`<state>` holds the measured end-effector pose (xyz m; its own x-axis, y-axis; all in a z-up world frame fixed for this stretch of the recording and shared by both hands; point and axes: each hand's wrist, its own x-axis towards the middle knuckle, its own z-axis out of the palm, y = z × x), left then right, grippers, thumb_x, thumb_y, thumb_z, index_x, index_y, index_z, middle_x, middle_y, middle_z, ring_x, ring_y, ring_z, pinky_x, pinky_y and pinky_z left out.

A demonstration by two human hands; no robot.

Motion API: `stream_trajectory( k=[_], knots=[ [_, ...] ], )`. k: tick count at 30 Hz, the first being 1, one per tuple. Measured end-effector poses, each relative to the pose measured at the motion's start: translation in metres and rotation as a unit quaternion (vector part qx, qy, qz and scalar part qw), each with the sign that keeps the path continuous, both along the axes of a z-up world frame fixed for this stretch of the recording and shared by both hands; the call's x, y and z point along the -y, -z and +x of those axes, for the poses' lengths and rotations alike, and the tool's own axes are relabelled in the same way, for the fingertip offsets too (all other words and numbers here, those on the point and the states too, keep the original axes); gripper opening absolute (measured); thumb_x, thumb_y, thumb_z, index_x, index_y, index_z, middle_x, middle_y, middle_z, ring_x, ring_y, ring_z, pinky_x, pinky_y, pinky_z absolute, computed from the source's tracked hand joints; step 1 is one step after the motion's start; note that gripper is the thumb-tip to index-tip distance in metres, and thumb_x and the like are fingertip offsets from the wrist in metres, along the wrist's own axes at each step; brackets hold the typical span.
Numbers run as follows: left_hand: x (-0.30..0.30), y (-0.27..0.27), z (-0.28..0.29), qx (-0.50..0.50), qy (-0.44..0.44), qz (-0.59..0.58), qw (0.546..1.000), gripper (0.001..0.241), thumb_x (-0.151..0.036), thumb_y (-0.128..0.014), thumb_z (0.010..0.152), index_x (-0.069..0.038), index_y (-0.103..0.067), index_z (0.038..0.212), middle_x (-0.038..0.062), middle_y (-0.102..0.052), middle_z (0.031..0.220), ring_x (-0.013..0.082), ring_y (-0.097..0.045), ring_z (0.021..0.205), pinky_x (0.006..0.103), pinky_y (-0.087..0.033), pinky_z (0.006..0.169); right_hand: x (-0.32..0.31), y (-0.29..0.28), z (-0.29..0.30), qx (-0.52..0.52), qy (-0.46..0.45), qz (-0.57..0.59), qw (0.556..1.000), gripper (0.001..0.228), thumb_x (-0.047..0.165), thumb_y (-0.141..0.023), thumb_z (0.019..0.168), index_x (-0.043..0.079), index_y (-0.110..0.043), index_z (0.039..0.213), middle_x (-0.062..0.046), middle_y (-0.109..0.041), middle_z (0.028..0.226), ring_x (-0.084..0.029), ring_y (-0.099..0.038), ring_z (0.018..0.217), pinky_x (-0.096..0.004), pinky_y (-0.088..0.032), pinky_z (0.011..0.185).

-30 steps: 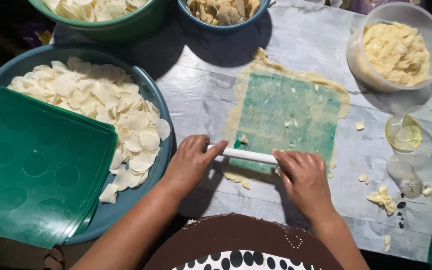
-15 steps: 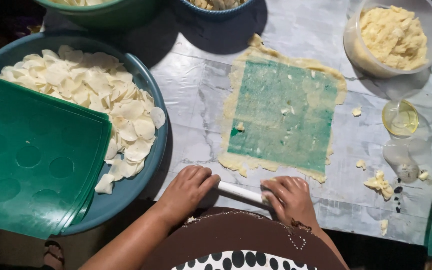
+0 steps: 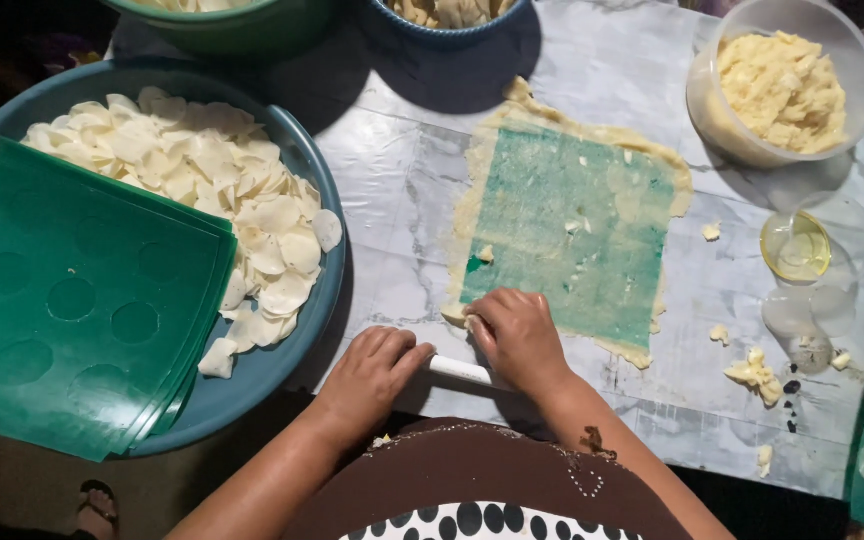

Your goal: Rolling out dough and cutting small circles using a circular cutter

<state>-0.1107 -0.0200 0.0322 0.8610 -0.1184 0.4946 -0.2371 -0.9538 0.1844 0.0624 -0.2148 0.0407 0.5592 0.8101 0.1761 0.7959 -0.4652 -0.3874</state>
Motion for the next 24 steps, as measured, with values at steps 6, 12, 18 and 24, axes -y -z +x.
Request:
stream_trajectory(
  k=[6, 12, 18, 24],
  knots=[
    [-0.002, 0.014, 0.006, 0.019, -0.029, 0.003, 0.999, 0.020, -0.021, -0.051, 0.104, -0.019, -0.066, 0.118, 0.004, -0.059, 0.102, 0.0241, -0.064, 0.099, 0.0403, -0.052, 0.095, -0.003, -0.012, 0.011, -0.005, -0.056, -0.087, 0.995, 0.029, 0.045, -0.065, 0.092, 0.021, -0.069, 0.107, -0.003, -0.069, 0.096, -0.026, -0.067, 0.102, -0.047, -0.044, 0.091],
    [-0.007, 0.005, 0.013, 0.007, -0.045, 0.013, 0.999, 0.020, -0.022, -0.052, 0.103, -0.023, -0.067, 0.117, 0.002, -0.059, 0.101, 0.0220, -0.064, 0.099, 0.0385, -0.053, 0.096, -0.016, -0.031, 0.016, 0.045, -0.056, -0.064, 0.995, 0.012, 0.032, -0.072, 0.083, 0.027, -0.069, 0.093, 0.005, -0.065, 0.085, -0.019, -0.068, 0.087, -0.039, -0.043, 0.081],
    [-0.010, 0.010, 0.021, 0.003, -0.044, -0.005, 0.999, 0.022, -0.021, -0.050, 0.105, -0.021, -0.066, 0.119, 0.004, -0.059, 0.101, 0.0236, -0.064, 0.098, 0.0395, -0.053, 0.095, -0.032, -0.037, 0.069, -0.022, -0.004, -0.054, 0.998, 0.022, 0.028, -0.077, 0.083, 0.024, -0.070, 0.103, 0.000, -0.069, 0.093, -0.027, -0.071, 0.093, -0.043, -0.050, 0.081],
    [-0.012, 0.000, 0.028, 0.012, -0.052, -0.009, 0.999, 0.021, -0.021, -0.051, 0.104, -0.020, -0.068, 0.116, 0.004, -0.059, 0.102, 0.0233, -0.064, 0.100, 0.0388, -0.052, 0.098, -0.038, -0.024, 0.079, -0.018, 0.053, -0.067, 0.996, 0.008, 0.029, -0.073, 0.090, 0.026, -0.073, 0.097, 0.003, -0.068, 0.092, -0.022, -0.070, 0.092, -0.039, -0.049, 0.086]
  ],
)
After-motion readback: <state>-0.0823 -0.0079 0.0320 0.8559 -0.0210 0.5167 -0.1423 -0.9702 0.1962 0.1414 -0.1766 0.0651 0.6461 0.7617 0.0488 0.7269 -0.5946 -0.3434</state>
